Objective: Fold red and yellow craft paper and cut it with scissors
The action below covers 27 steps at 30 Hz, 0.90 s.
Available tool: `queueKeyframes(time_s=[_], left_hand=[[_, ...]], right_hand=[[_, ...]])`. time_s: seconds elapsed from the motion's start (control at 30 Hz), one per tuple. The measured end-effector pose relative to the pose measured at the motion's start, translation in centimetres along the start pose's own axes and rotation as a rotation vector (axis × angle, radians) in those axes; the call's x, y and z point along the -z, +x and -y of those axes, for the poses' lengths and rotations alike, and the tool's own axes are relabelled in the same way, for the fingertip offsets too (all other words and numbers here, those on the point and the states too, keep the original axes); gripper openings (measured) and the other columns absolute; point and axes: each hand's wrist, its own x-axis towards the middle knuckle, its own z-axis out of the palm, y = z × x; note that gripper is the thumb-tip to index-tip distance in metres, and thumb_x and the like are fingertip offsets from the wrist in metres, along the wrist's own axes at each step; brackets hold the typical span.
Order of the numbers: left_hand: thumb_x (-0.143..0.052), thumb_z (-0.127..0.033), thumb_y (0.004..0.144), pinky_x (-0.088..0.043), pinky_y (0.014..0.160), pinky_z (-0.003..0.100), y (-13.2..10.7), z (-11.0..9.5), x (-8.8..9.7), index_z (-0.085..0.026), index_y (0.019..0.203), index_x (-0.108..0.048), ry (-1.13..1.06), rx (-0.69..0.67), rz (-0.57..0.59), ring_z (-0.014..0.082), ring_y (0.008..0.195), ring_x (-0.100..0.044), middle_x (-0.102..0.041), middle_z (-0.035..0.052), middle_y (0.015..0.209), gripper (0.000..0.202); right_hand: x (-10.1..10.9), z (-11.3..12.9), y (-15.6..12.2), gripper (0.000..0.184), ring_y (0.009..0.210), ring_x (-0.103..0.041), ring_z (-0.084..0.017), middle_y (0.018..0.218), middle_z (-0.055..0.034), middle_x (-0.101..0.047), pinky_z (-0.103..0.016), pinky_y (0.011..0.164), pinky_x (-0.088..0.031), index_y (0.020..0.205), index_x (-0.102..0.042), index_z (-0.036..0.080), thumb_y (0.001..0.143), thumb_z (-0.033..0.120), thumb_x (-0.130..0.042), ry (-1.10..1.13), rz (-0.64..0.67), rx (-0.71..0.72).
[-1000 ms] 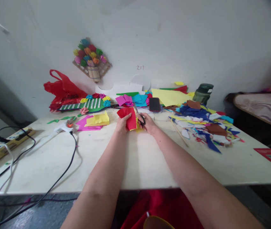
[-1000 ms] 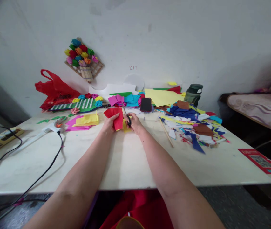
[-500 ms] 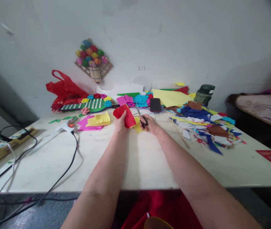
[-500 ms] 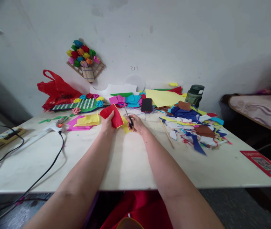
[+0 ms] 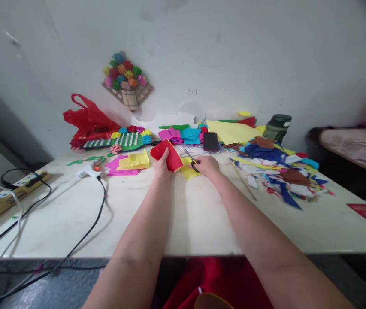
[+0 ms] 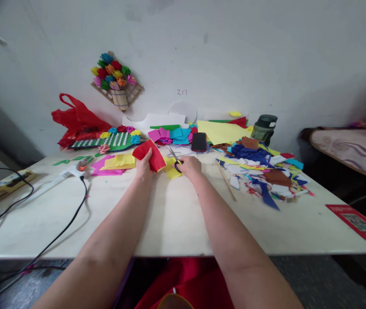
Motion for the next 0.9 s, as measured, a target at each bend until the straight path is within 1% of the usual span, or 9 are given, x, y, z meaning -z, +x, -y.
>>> queueKeyframes(time_s=[0.13, 0.27, 0.37, 0.43, 0.5, 0.6, 0.67, 0.77, 0.9], left_hand=[[-0.074, -0.023, 0.063, -0.053, 0.072, 0.031, 0.1, 0.0, 0.0, -0.018, 0.091, -0.061, 0.007, -0.014, -0.011, 0.0165, 0.074, -0.065, -0.067, 0.0038, 0.084, 0.032], [-0.075, -0.024, 0.063, -0.053, 0.071, 0.03, 0.1, -0.2, 0.1, -0.018, 0.091, -0.06, -0.003, -0.027, -0.013, 0.0159, 0.074, -0.065, -0.067, 0.0034, 0.085, 0.033], [-0.074, -0.025, 0.063, -0.054, 0.071, 0.029, 0.2, -0.3, 0.0, -0.018, 0.092, -0.06, -0.021, -0.025, -0.018, 0.0166, 0.077, -0.065, -0.067, 0.0038, 0.087, 0.032], [-0.073, -0.024, 0.065, -0.053, 0.072, 0.028, 0.2, -0.5, 0.0, -0.018, 0.093, -0.06, -0.042, -0.025, -0.03, 0.0169, 0.08, -0.065, -0.067, 0.0041, 0.089, 0.032], [-0.071, -0.023, 0.067, -0.053, 0.073, 0.027, 0.1, -0.6, -0.1, -0.018, 0.095, -0.059, -0.052, -0.02, -0.048, 0.0166, 0.082, -0.064, -0.067, 0.0046, 0.091, 0.031], [-0.07, -0.023, 0.069, -0.053, 0.073, 0.027, 0.1, -0.7, -0.2, -0.018, 0.094, -0.06, -0.043, 0.009, -0.045, 0.0164, 0.082, -0.064, -0.068, 0.0046, 0.09, 0.028], [-0.071, -0.023, 0.068, -0.053, 0.072, 0.027, 0.0, -0.8, -0.2, -0.018, 0.093, -0.06, -0.037, 0.03, -0.022, 0.0164, 0.081, -0.065, -0.068, 0.0042, 0.088, 0.027], [-0.072, -0.023, 0.066, -0.053, 0.072, 0.028, -0.1, -0.7, -0.2, -0.018, 0.09, -0.06, -0.037, 0.05, 0.01, 0.016, 0.076, -0.065, -0.068, 0.0034, 0.085, 0.027], [-0.074, -0.025, 0.063, -0.053, 0.071, 0.028, -0.2, -0.4, -0.1, -0.017, 0.089, -0.06, -0.021, 0.078, 0.085, 0.0154, 0.071, -0.064, -0.067, 0.0048, 0.083, 0.03]], right_hand=[[-0.8, -0.2, 0.4, 0.035, 0.072, -0.063, -0.02, 0.075, -0.0034, -0.068, -0.026, 0.058, -0.045, 0.086, -0.07, 0.023, 0.061, 0.046, -0.067, 0.15, 0.016, -0.023], [-1.9, -0.3, 0.8, 0.042, 0.049, -0.058, -0.014, 0.059, -0.0001, -0.062, -0.021, 0.041, -0.039, 0.092, -0.067, 0.018, 0.06, 0.044, -0.07, 0.502, 0.166, -0.057], [-2.0, -0.2, 0.7, 0.043, 0.046, -0.055, -0.013, 0.056, 0.0009, -0.06, -0.021, 0.039, -0.038, 0.093, -0.066, 0.018, 0.059, 0.044, -0.07, 0.564, 0.179, -0.046], [-1.6, 0.0, 0.6, 0.041, 0.054, -0.059, -0.014, 0.064, -0.0007, -0.064, -0.023, 0.046, -0.042, 0.093, -0.067, 0.02, 0.06, 0.045, -0.069, 0.455, 0.136, -0.024], [-1.0, 0.2, 0.3, 0.04, 0.069, -0.062, -0.018, 0.077, -0.0035, -0.068, -0.026, 0.057, -0.046, 0.094, -0.068, 0.022, 0.061, 0.045, -0.068, 0.236, 0.076, -0.006], [-0.3, 0.5, -0.1, 0.04, 0.086, -0.061, -0.024, 0.089, -0.0079, -0.068, -0.032, 0.069, -0.045, 0.096, -0.068, 0.022, 0.064, 0.046, -0.065, -0.137, 0.015, 0.018], [-0.1, 0.7, -0.3, 0.039, 0.091, -0.059, -0.026, 0.094, -0.0112, -0.066, -0.033, 0.072, -0.045, 0.095, -0.069, 0.02, 0.067, 0.047, -0.061, -0.299, 0.004, 0.048], [0.0, 0.7, -0.5, 0.037, 0.097, -0.056, -0.026, 0.105, -0.0139, -0.061, -0.031, 0.073, -0.044, 0.094, -0.07, 0.019, 0.069, 0.044, -0.06, -0.383, 0.035, 0.048], [0.2, 0.1, -0.1, 0.034, 0.092, -0.058, -0.024, 0.105, -0.0098, -0.062, -0.027, 0.068, -0.043, 0.095, -0.07, 0.021, 0.065, 0.035, -0.064, -0.253, 0.204, 0.036]])
